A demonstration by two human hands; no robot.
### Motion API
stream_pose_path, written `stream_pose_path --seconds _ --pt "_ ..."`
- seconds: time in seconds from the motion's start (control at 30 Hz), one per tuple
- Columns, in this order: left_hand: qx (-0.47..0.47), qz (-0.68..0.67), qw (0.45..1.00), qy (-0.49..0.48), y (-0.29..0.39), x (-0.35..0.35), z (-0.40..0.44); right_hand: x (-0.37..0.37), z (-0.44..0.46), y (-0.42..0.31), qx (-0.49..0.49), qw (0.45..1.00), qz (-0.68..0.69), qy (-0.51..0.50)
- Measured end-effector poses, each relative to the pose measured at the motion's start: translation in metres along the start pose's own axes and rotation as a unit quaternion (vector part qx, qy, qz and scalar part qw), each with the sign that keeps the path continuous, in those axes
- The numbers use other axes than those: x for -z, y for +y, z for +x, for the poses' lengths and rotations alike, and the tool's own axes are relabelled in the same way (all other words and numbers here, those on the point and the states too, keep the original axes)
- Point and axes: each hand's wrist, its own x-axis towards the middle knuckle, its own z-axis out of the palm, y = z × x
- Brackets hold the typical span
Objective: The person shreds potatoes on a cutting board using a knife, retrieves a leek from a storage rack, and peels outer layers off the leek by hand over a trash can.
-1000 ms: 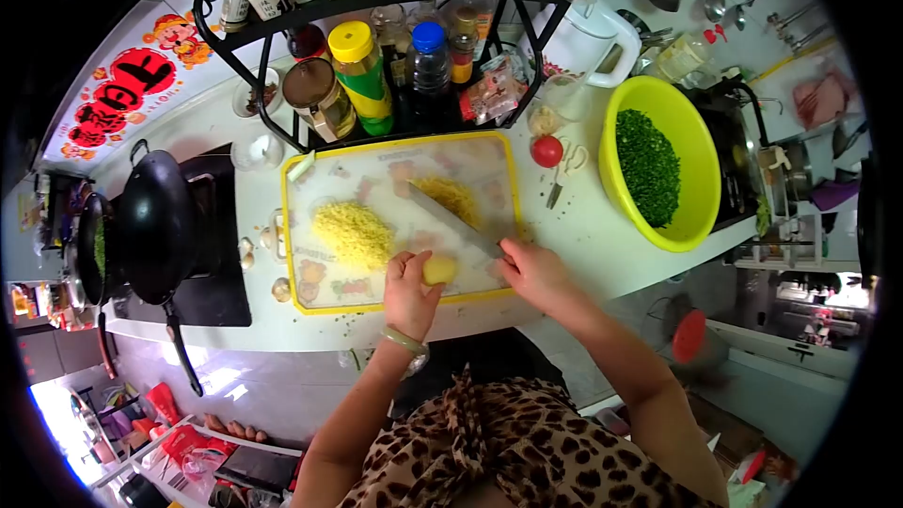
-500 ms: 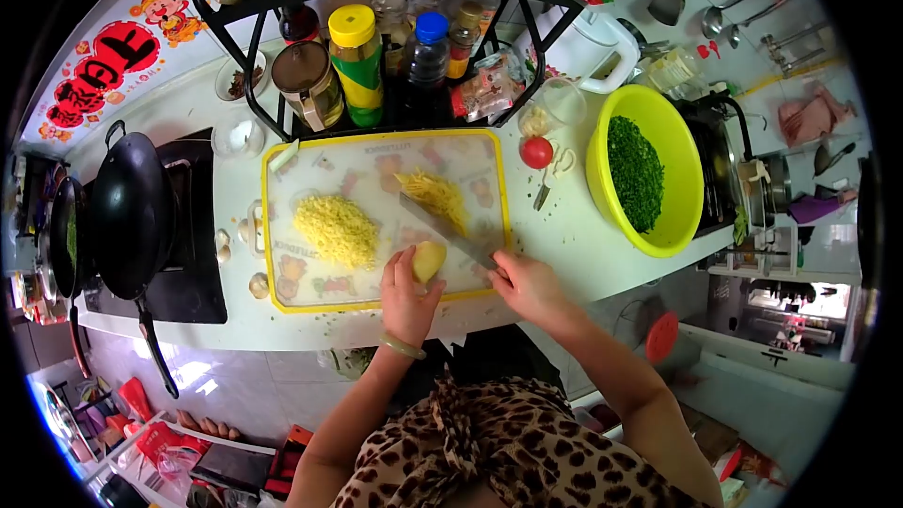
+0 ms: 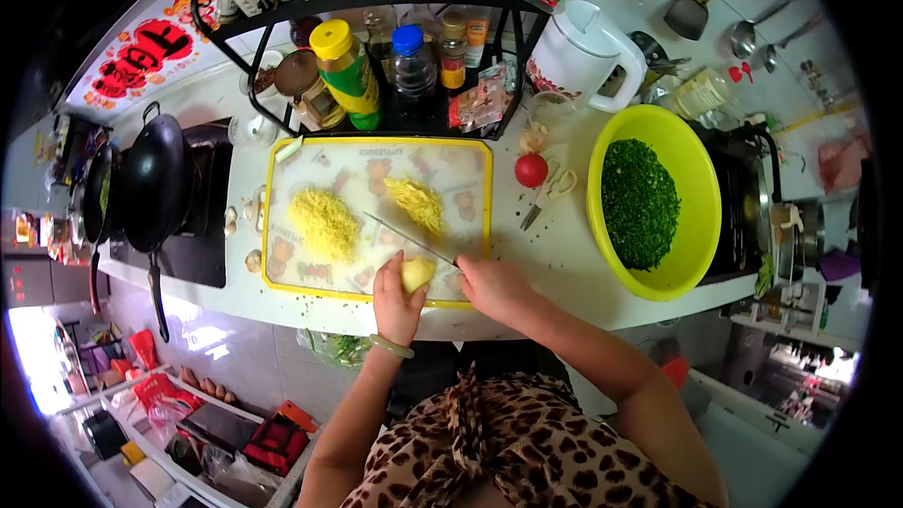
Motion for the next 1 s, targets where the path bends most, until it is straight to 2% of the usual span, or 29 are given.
stream_pose_path --seconds 0.1,0.23,0.3,0.4,0.5,0.63,0.8,1.0 --pt "0.010 0.003 0.999 0.053 0.008 -0.003 -0.009 -0.002 0.004 0.010 0.012 0.999 0.035 -0.009" --pt "0.018 0.002 0.997 0.070 0.006 -0.005 -0.014 0.029 -0.002 0.008 0.030 0.998 0.037 -0.029" --pt "-0.014 0.068 0.993 0.097 0.008 -0.006 -0.014 0.040 -0.009 0.008 0.016 0.997 0.047 -0.050" --pt "-0.043 0.085 0.990 0.099 0.008 -0.006 -0.011 0.052 -0.015 0.006 0.012 0.997 0.053 -0.052" --pt "-0.031 0.057 0.991 0.117 -0.001 -0.010 -0.005 0.062 -0.017 0.003 0.018 0.996 0.072 -0.044" --pt "-0.031 0.012 0.997 0.073 -0.005 0.000 -0.001 0.065 -0.013 0.004 0.021 0.997 0.057 -0.046" --pt "-0.150 0.068 0.984 0.067 -0.020 0.009 -0.009 0.064 -0.012 0.001 0.013 0.997 0.059 -0.047" --pt "-0.121 0.056 0.990 0.054 -0.026 0.008 -0.013 0.056 -0.012 0.007 0.008 0.997 0.055 -0.045"
